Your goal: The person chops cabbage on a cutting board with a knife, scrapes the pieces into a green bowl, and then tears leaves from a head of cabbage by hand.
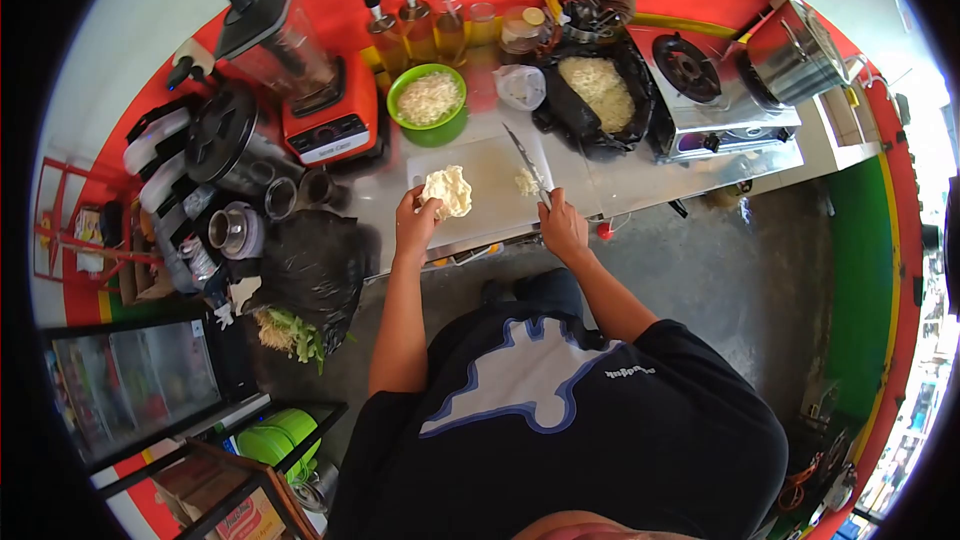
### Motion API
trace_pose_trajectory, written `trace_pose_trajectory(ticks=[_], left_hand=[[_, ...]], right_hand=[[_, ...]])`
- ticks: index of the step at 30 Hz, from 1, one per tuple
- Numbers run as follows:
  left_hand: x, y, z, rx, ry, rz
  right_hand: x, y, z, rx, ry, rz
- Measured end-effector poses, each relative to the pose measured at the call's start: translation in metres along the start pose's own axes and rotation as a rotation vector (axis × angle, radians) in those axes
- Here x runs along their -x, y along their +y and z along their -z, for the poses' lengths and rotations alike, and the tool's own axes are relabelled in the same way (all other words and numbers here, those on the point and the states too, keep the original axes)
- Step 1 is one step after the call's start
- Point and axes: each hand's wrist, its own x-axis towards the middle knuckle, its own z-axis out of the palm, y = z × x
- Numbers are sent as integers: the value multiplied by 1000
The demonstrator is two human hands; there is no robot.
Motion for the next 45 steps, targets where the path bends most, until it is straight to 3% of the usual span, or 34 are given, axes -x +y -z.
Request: trace_pose_trajectory(ticks=[9,15,18,20,21,23,26,28,30,33,35,45], left_hand=[[36,3,33,59,82,-70],[41,25,26,206,-56,-213],[47,44,17,199,-117,-290],[56,62,7,119,-167,-413],[60,71,0,119,-176,-419],[65,81,-12,159,-266,-491],[65,89,-26,226,-356,-495],[64,96,-30,269,-374,-470],[59,101,-31,120,-452,-546],[60,114,-38,36,-408,-484],[66,127,-43,-12,-415,-514],[64,150,-63,-84,-482,-653]], right_hand=[[-3,-11,-5,161,-58,-25],[-15,-20,11,268,-121,-49],[-20,-43,38,107,-83,139],[-16,-88,71,-396,-352,154],[-13,-100,78,-396,-341,152],[-6,-118,85,-988,-542,128],[2,-135,89,-1140,-446,209],[4,-134,95,-1102,-380,222],[10,-134,103,-1066,-319,229],[17,-130,115,-895,-265,245],[17,-124,116,-706,-102,387],[23,-121,158,-537,22,415]])
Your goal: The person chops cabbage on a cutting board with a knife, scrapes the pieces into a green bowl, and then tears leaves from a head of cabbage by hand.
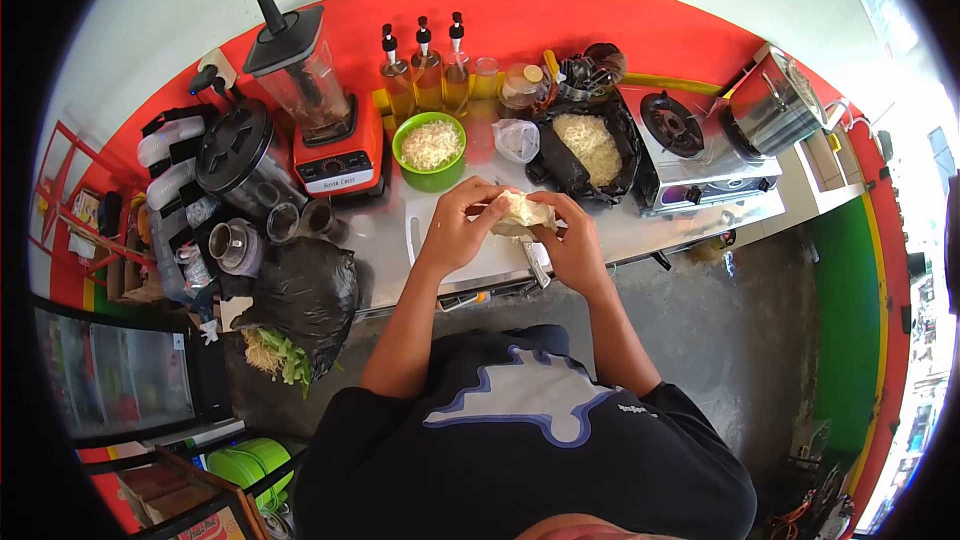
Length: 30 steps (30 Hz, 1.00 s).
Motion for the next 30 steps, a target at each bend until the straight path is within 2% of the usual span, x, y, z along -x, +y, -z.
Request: trace_pose_trajectory(ticks=[3,8,10,12,16,19,21,24,26,27,30], left_hand=[[-5,-6,-2,-32,34,-9],[-17,-10,-5,40,111,52],[-21,-1,-9,89,116,46],[-25,10,-16,-5,211,-225],[-27,11,-20,-184,141,-267],[-32,1,-26,-235,186,-365],[-33,2,-26,-357,203,-511],[-32,5,-28,-323,137,-445],[-31,8,-26,-378,101,-469],[-31,9,-25,-432,69,-496],[-27,9,-22,-451,13,-488]], right_hand=[[-2,-1,3,-62,9,5],[-5,7,4,-300,-20,-172],[-7,9,5,-361,9,-183],[-9,9,7,-425,47,-195],[-12,14,13,-375,82,-166],[-11,15,14,-407,84,-152],[-10,8,16,-476,78,-169],[-12,6,19,-432,26,-215],[-17,23,18,-458,-106,-304],[-18,20,19,-462,-104,-307],[-20,12,19,-649,-180,-432]])
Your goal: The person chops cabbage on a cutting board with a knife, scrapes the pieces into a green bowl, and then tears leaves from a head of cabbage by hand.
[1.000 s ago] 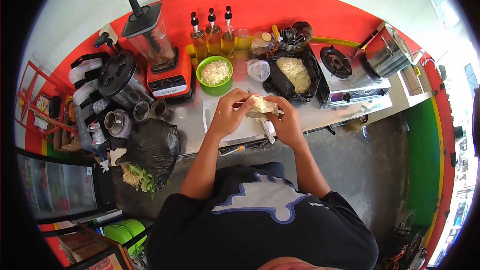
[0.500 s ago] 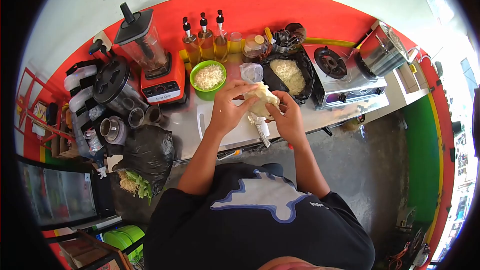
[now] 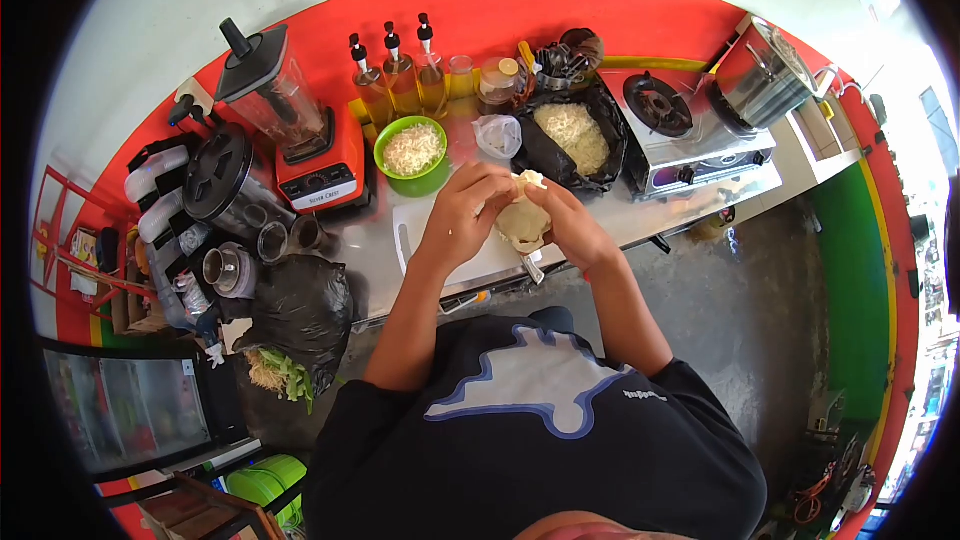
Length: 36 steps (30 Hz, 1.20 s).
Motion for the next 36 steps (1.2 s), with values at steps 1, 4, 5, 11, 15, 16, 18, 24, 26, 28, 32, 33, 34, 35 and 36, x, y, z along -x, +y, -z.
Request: trace_pose_trajectory(ticks=[1,4,5,11,15,16,18,24,26,28,32,33,34,35,36], left_hand=[[1,1,1,0,-4,4],[4,2,4,-19,6,-73],[6,1,6,-23,-10,-72],[9,15,17,-75,-80,96],[8,14,23,-77,-155,91],[8,13,22,-76,-152,95],[10,8,20,-50,-149,98],[11,-3,12,36,-130,-12],[7,-2,13,41,-182,-9],[5,0,14,44,-233,-3],[6,10,5,-47,-174,70],[6,12,1,-79,-126,159],[7,11,-3,-80,-124,156],[8,7,-7,-37,-76,212],[9,6,-10,6,-28,269]], right_hand=[[-2,2,2,-43,-13,-59],[-3,-1,-1,-106,-48,-152],[-4,-3,-2,-121,-69,-183],[-7,-9,-9,-36,-88,-172],[-8,-9,-8,-36,-108,-154],[-5,-14,-11,18,-70,-170],[-4,-16,-12,67,-30,-190],[-6,-18,-2,141,49,-200],[-6,-18,0,217,52,-178],[-5,-17,1,236,92,-155],[-2,-20,-5,279,144,-95],[-2,-18,-7,280,142,-93],[-2,-14,-10,282,183,-29],[-1,-12,-13,283,224,34],[-1,-12,-15,286,223,35]])
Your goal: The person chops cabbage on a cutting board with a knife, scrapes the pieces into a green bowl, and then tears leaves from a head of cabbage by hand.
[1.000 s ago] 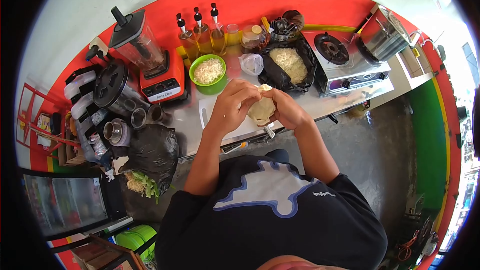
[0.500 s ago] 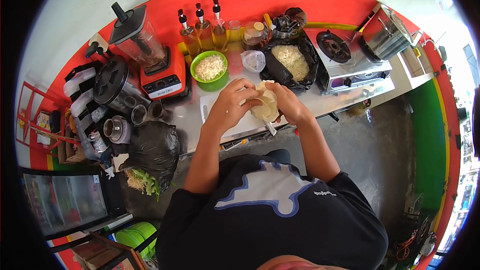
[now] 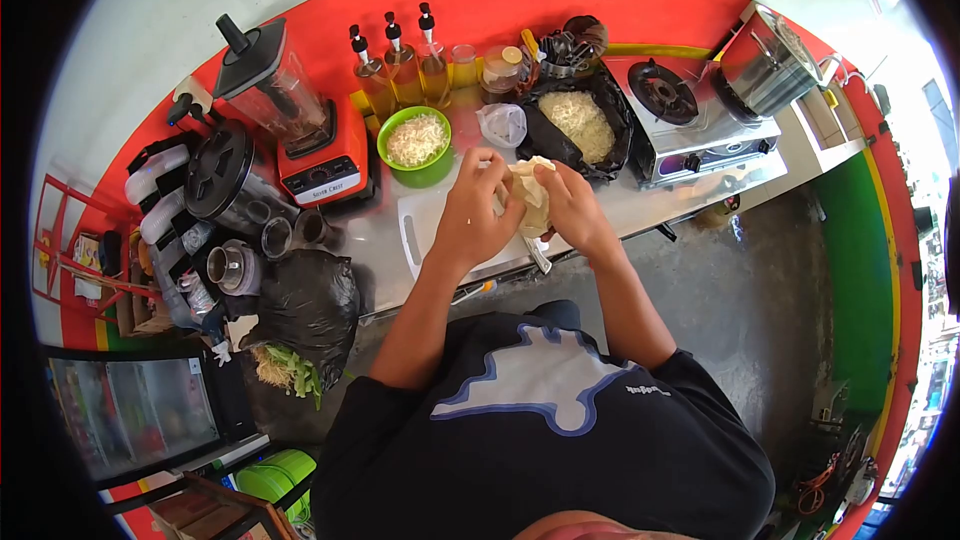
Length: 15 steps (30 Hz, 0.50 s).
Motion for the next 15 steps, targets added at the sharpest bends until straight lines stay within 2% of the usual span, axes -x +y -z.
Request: trace_pose_trajectory(ticks=[1,3,5,10,12,13,15], left_hand=[[0,-1,-3,0,3,0],[0,-1,-8,-30,139,104],[1,-1,-15,48,120,155],[5,2,-23,199,112,290],[7,3,-27,6,287,252],[7,2,-28,8,291,253],[7,-3,-30,-155,461,-71]], right_hand=[[0,0,-2,62,56,48],[-3,6,-3,123,107,97],[-13,24,-1,54,165,276],[-1,11,-6,132,155,304],[0,13,-7,145,152,297],[-2,21,-7,92,155,285],[-2,25,-7,40,156,276]])
